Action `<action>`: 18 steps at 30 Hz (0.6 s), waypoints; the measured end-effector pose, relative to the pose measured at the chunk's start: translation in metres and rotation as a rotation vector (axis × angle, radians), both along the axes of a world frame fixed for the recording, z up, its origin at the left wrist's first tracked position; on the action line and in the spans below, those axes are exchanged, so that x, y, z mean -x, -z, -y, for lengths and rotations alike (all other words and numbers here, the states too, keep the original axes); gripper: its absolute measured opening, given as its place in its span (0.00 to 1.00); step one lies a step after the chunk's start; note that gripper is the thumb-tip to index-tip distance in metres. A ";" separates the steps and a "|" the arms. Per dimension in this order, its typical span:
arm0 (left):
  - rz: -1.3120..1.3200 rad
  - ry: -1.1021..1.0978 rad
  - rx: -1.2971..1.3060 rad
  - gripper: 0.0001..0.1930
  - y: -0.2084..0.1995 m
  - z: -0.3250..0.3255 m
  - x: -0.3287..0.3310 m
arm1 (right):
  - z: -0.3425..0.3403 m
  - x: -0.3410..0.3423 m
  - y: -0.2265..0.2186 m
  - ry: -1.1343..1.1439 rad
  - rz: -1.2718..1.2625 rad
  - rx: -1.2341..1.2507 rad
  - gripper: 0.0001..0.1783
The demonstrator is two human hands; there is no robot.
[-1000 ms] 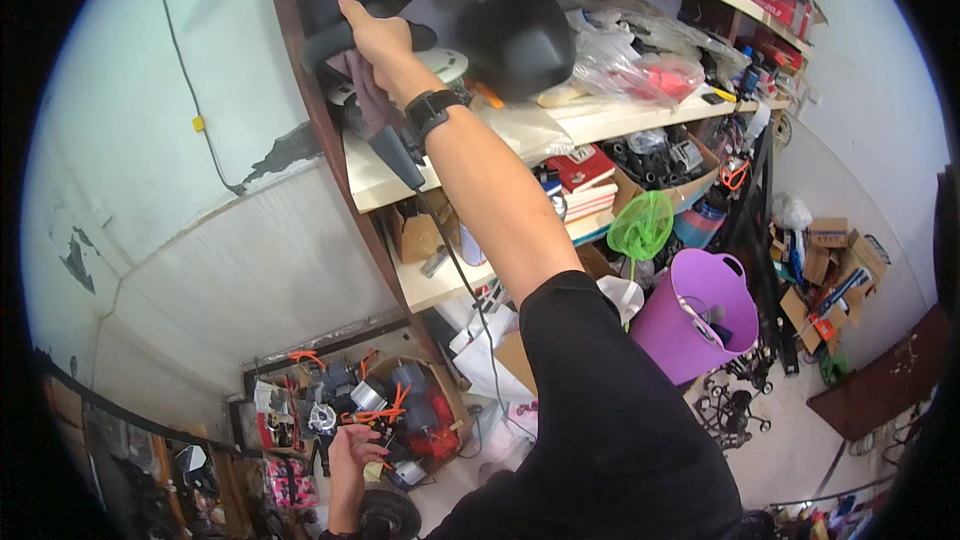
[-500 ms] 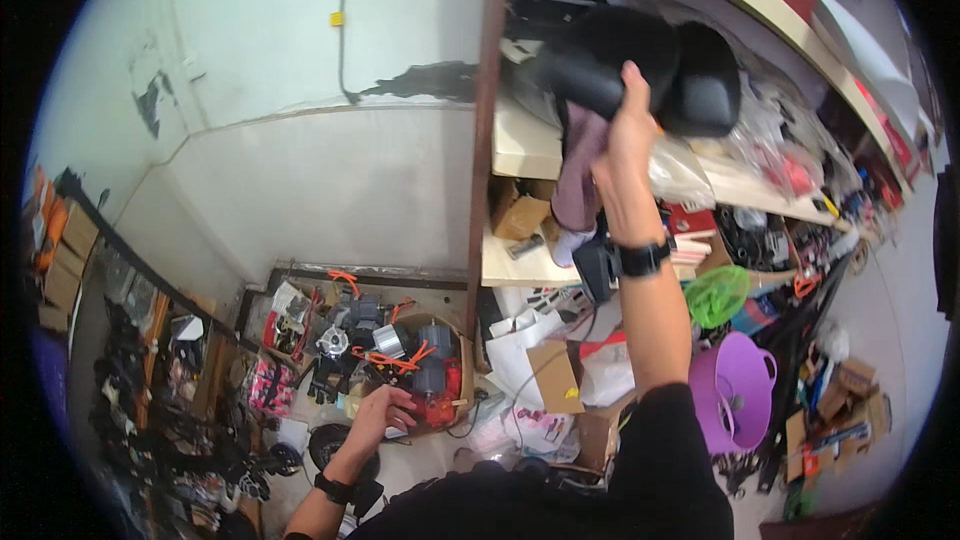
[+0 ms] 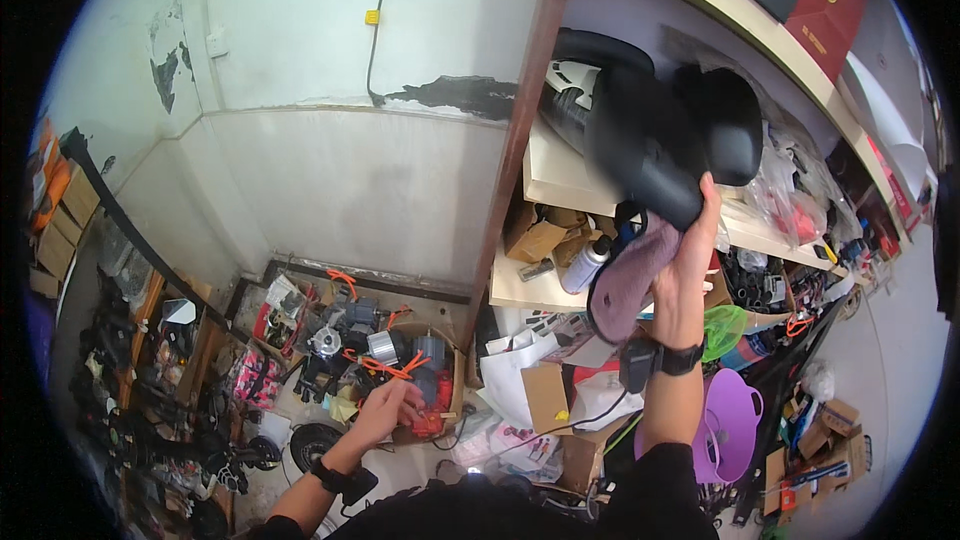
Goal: The person wipes a motorcycle wheel hub with a cloth, then cleans a black plastic motorcycle seat cover with the same cloth. The person places the cleaned seat cover on a shelf.
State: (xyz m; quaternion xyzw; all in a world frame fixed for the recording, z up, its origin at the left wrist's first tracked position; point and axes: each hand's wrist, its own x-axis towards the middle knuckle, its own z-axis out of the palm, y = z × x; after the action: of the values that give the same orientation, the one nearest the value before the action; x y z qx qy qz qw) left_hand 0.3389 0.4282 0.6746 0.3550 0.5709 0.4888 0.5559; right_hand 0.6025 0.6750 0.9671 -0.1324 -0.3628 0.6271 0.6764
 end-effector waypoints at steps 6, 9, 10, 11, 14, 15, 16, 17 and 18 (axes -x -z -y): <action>-0.214 0.065 -0.116 0.19 -0.044 -0.043 0.011 | -0.031 -0.004 -0.004 0.063 0.014 -0.009 0.26; -0.294 0.058 -0.210 0.15 -0.074 -0.065 0.002 | -0.032 -0.009 0.007 0.050 0.017 -0.016 0.27; -0.331 0.106 -0.283 0.13 -0.085 -0.072 -0.001 | -0.033 -0.011 0.012 0.061 0.025 0.002 0.28; -0.367 0.155 -0.353 0.11 -0.097 -0.081 -0.003 | -0.036 -0.013 0.018 0.056 0.020 0.015 0.28; -0.674 0.234 -0.513 0.11 -0.153 -0.123 -0.015 | -0.046 -0.023 0.033 0.046 0.022 0.060 0.29; -0.752 0.231 -0.609 0.11 -0.177 -0.138 -0.024 | -0.048 -0.026 0.036 0.012 -0.005 0.036 0.28; -0.837 0.266 -0.699 0.11 -0.204 -0.152 -0.031 | -0.049 -0.031 0.038 -0.020 -0.033 0.006 0.27; -0.918 0.302 -0.804 0.10 -0.232 -0.167 -0.038 | -0.048 -0.038 0.036 -0.016 -0.035 0.004 0.27; -0.990 0.321 -0.884 0.11 -0.252 -0.190 -0.045 | -0.052 -0.046 0.039 -0.020 -0.037 0.024 0.27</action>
State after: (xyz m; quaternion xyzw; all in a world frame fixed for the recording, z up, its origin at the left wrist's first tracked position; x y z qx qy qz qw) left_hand 0.3839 0.6185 0.9269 0.8108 0.4450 0.3675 0.0974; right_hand 0.6488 0.7273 0.9280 -0.1251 -0.3440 0.6403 0.6753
